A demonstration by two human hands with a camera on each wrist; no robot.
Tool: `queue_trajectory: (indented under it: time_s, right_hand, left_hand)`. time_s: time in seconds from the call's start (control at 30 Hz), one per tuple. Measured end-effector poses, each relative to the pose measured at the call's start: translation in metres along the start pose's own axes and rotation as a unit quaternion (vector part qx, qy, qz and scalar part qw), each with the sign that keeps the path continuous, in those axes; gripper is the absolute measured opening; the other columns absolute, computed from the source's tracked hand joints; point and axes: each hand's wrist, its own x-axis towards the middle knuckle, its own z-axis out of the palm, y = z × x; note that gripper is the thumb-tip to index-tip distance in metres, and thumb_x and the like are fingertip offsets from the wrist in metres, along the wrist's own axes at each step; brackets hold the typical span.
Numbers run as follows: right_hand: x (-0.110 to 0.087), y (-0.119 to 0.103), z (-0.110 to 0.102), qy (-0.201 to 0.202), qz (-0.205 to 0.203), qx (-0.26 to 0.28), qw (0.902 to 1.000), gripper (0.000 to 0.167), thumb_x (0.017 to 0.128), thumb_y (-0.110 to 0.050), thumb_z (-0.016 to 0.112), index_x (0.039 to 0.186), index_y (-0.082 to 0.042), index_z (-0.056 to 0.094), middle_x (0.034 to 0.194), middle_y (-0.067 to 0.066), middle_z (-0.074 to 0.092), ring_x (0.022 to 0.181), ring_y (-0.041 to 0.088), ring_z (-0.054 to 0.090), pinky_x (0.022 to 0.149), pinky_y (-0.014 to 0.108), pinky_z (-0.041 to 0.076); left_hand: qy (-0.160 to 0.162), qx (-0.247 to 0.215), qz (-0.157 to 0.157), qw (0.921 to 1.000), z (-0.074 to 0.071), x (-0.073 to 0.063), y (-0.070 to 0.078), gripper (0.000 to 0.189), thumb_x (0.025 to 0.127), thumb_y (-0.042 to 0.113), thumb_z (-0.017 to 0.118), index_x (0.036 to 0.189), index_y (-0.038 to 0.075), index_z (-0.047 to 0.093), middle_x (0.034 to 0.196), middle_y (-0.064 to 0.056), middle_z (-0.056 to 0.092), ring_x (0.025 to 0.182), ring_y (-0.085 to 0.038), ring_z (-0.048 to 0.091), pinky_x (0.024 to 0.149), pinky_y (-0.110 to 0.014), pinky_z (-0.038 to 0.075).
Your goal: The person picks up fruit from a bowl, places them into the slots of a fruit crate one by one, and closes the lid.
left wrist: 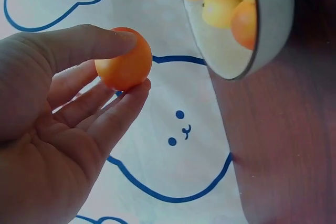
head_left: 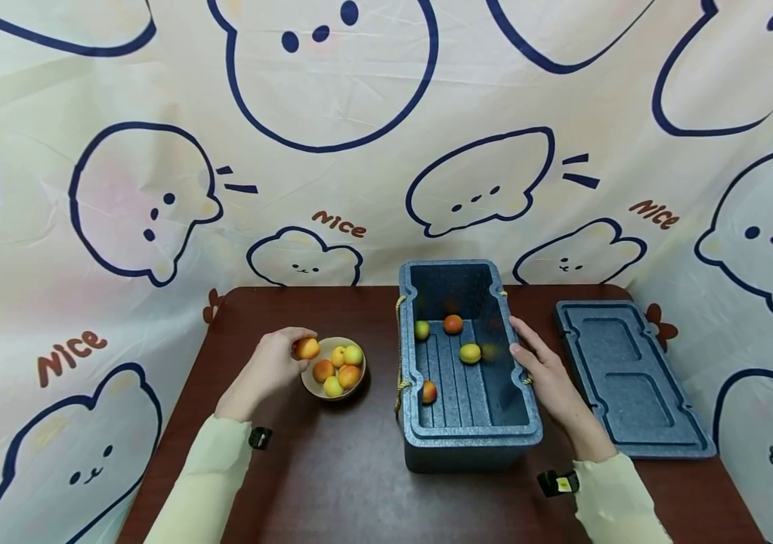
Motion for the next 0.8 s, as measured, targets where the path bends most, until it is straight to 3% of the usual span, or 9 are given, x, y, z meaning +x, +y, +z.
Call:
queue_trajectory:
  time_s: [0.27, 0.4, 0.8]
  right_hand:
    - [-0.001, -0.002, 0.0, 0.001, 0.001, -0.001, 1.0, 0.059, 0.109, -0.04, 0.043, 0.162, -0.022, 0.026, 0.167, 0.006, 0.019, 0.15, 0.028, 0.02, 0.115, 0.056, 0.025]
    - [-0.002, -0.004, 0.001, 0.0, 0.002, -0.003, 1.0, 0.058, 0.109, -0.039, 0.044, 0.162, -0.023, 0.026, 0.167, 0.006, 0.019, 0.15, 0.028, 0.021, 0.114, 0.052, 0.028]
    - [-0.001, -0.002, 0.001, 0.0, 0.003, -0.003, 1.0, 0.061, 0.108, -0.043, 0.042, 0.162, -0.022, 0.024, 0.167, 0.006, 0.018, 0.15, 0.029, 0.02, 0.115, 0.058, 0.025]
  left_hand:
    - [-0.015, -0.003, -0.008, 0.9999, -0.011, 0.006, 0.009, 0.044, 0.084, -0.005, 0.075, 0.127, 0.0, 0.066, 0.127, -0.02, 0.063, 0.109, -0.034, 0.06, 0.095, -0.05, 0.054]
    - [-0.007, 0.004, 0.0, 1.0, -0.015, 0.009, 0.013, 0.043, 0.084, -0.004, 0.077, 0.126, 0.0, 0.067, 0.127, -0.019, 0.064, 0.109, -0.034, 0.061, 0.095, -0.049, 0.054]
    - [-0.011, 0.005, 0.014, 0.9998, -0.024, 0.022, 0.03, 0.047, 0.084, -0.002, 0.077, 0.129, 0.003, 0.066, 0.131, -0.017, 0.063, 0.109, -0.032, 0.061, 0.096, -0.048, 0.054]
